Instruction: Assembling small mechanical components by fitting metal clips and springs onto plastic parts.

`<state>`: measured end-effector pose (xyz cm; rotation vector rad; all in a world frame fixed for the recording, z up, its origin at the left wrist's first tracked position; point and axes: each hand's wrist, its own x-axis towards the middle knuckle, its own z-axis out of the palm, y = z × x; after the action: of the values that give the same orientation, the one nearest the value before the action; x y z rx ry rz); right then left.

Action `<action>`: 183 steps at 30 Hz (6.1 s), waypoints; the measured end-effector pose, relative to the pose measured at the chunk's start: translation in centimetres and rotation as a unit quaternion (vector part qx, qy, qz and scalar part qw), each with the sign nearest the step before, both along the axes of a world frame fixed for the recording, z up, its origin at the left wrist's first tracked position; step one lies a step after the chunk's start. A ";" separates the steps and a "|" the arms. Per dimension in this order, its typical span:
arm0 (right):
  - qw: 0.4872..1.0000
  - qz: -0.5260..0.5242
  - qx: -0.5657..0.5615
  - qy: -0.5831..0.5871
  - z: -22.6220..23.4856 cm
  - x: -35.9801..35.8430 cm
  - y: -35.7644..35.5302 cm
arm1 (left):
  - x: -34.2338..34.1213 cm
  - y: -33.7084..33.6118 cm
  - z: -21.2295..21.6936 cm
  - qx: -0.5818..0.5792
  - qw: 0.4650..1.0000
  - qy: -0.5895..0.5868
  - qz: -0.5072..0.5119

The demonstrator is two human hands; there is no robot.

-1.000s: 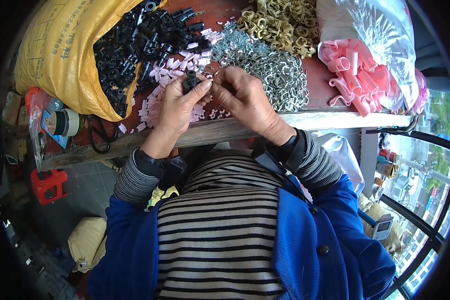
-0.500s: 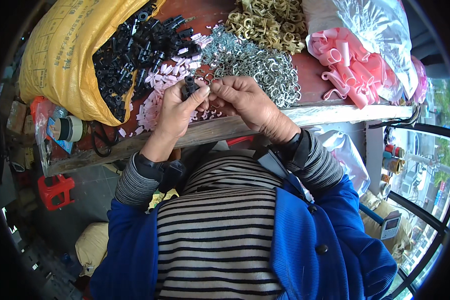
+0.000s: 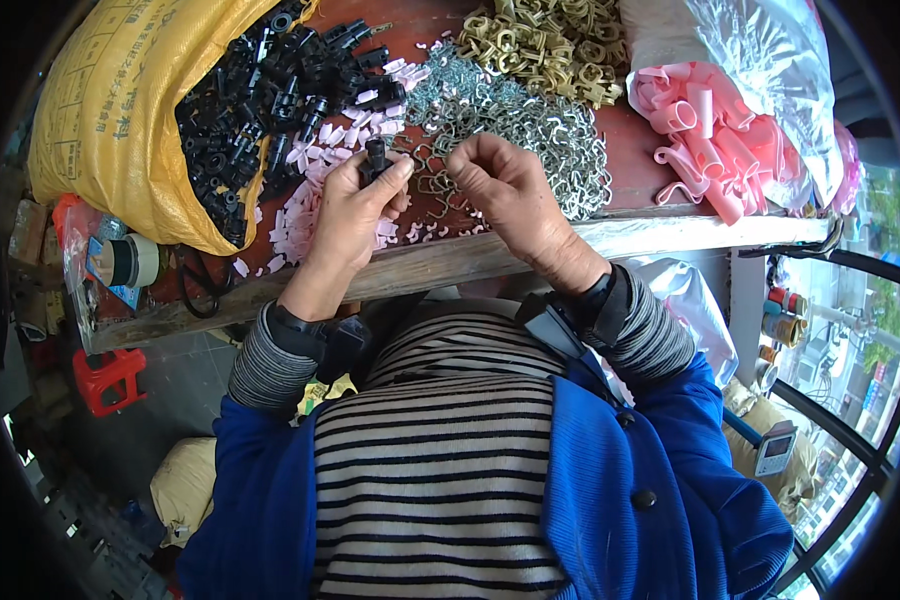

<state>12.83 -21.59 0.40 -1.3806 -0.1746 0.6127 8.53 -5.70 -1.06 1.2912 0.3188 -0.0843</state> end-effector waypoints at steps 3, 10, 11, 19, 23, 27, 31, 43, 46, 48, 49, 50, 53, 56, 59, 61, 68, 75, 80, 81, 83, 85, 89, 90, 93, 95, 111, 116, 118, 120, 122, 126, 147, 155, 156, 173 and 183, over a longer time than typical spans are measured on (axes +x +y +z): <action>0.996 0.021 -0.062 -0.059 -0.1 0.1 -0.1 | 0.0 0.2 -0.1 -0.039 0.999 0.018 -0.007; 0.991 0.070 -0.060 -0.097 0.6 -0.6 -0.1 | -1.4 0.3 0.7 -0.268 0.960 0.043 -0.066; 0.991 0.071 -0.060 -0.099 0.7 -0.8 -0.1 | -1.6 0.3 0.7 -0.268 0.960 0.041 -0.065; 0.872 0.069 -0.169 -0.454 1.9 -2.2 -1.0 | -3.9 -0.1 1.0 -0.265 0.957 0.025 -0.117; 0.792 0.057 -0.228 -0.564 2.8 -3.3 -1.2 | -4.7 -1.1 1.3 -0.243 0.964 0.063 -0.092; 0.750 0.062 -0.259 -0.606 2.9 -4.0 -1.4 | -5.3 -1.8 1.0 -0.247 0.959 0.075 -0.115; 0.762 0.096 -0.260 -0.586 2.8 -4.1 -1.4 | -5.8 -2.2 1.4 -0.193 0.970 0.083 -0.120; 0.760 0.117 -0.267 -0.581 2.3 -3.7 0.5 | -5.8 -0.3 0.4 -0.229 0.962 0.076 -0.129; 0.750 0.103 -0.252 -0.602 1.8 -3.5 1.0 | -5.9 0.1 0.0 -0.303 0.945 0.096 -0.083; 0.756 0.116 -0.234 -0.601 1.6 -3.1 0.8 | -6.0 0.2 0.0 -0.318 0.941 0.088 -0.081; 0.761 0.126 -0.219 -0.598 1.5 -2.9 0.6 | -6.0 0.2 0.0 -0.332 0.936 0.081 -0.083; 0.765 0.135 -0.204 -0.595 1.5 -2.7 0.3 | -6.0 0.2 0.1 -0.346 0.931 0.074 -0.085; 0.761 0.154 -0.207 -0.596 2.1 -2.7 -0.7 | -6.2 0.2 0.1 -0.343 0.931 0.074 -0.097; 0.762 0.170 -0.202 -0.591 2.5 -2.8 -1.7 | -6.3 -0.1 0.3 -0.337 0.933 0.079 -0.100; 0.770 0.186 -0.189 -0.580 2.6 -2.9 -2.5 | -6.4 -0.4 0.5 -0.330 0.936 0.086 -0.089; 0.761 0.199 -0.195 -0.586 2.6 -3.0 -2.8 | -6.4 -0.5 0.6 -0.325 0.937 0.085 -0.095; 0.750 0.215 -0.228 -0.582 2.3 -3.5 -2.3 | -6.5 -0.8 0.3 -0.341 0.931 0.102 -0.084; 0.732 0.240 -0.262 -0.582 1.7 -3.2 -1.4 | -6.6 -0.4 -0.4 -0.353 0.926 0.118 -0.071; 0.776 0.221 -0.215 -0.549 1.4 -2.9 -1.1 | -6.7 -0.3 -0.2 -0.369 0.921 0.096 -0.077; 0.793 0.213 -0.198 -0.535 1.4 -2.8 -1.1 | -6.8 -0.3 -0.3 -0.368 0.922 0.095 -0.075; 0.809 0.204 -0.180 -0.521 1.5 -2.7 -1.2 | -6.8 -0.3 -0.4 -0.365 0.924 0.093 -0.072; 0.819 0.217 -0.158 -0.507 1.6 -2.5 -1.3 | -6.8 -0.2 -0.5 -0.368 0.923 0.083 -0.072; 0.819 0.226 -0.140 -0.508 1.6 -2.5 -1.8 | -6.7 -0.5 -0.1 -0.361 0.925 0.091 -0.068; 0.816 0.229 -0.138 -0.512 1.7 -2.5 -1.9 | -6.7 -0.6 0.1 -0.358 0.926 0.097 -0.066; 0.800 0.237 -0.152 -0.530 2.1 -2.3 -2.2 | -6.6 -0.7 0.2 -0.350 0.929 0.097 -0.070; 0.790 0.240 -0.160 -0.541 2.0 -2.2 -2.3 | -6.6 -0.6 0.1 -0.346 0.931 0.094 -0.073; 0.703 0.206 -0.380 -0.565 -2.7 1.5 7.0 | -9.9 4.0 -0.5 -0.368 0.929 0.030 0.030; 0.666 0.202 -0.403 -0.593 -2.7 2.0 7.2 | -10.3 4.5 -1.0 -0.363 0.931 0.020 0.019; 0.671 0.181 -0.424 -0.580 -2.2 2.1 6.6 | -10.4 4.5 -1.0 -0.358 0.933 0.020 0.020; 0.657 0.177 -0.455 -0.575 -1.4 2.9 5.7 | -10.1 4.3 -0.8 -0.360 0.932 0.024 0.017; 0.627 0.168 -0.511 -0.563 -0.6 3.8 4.5 | -9.9 4.1 -0.5 -0.360 0.932 0.033 0.013; 0.647 0.134 -0.469 -0.586 0.7 3.7 1.3 | -9.8 3.8 -0.4 -0.353 0.934 0.043 0.021; 0.974 -0.015 -0.121 -0.193 -1.0 4.7 -7.8 | -6.0 -0.3 0.8 -0.290 0.953 0.089 -0.008; 0.997 0.028 0.045 0.054 0.5 1.7 -5.7 | -4.6 -0.8 1.2 -0.292 0.954 0.065 -0.028; 0.996 0.041 0.050 0.067 0.6 1.3 -5.4 | -4.5 -0.9 1.2 -0.297 0.953 0.057 -0.031; 0.984 0.157 -0.031 -0.078 2.1 -2.2 -0.2 | -5.6 0.1 0.7 -0.340 0.939 -0.053 -0.033; 0.939 0.084 -0.137 -0.305 1.2 -3.1 -1.0 | -5.7 -1.3 0.7 -0.277 0.958 -0.070 0.009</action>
<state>9.71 -22.59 1.56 -1.8125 -0.7356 0.3357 2.83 -6.96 -0.38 0.7325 0.1673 -0.0601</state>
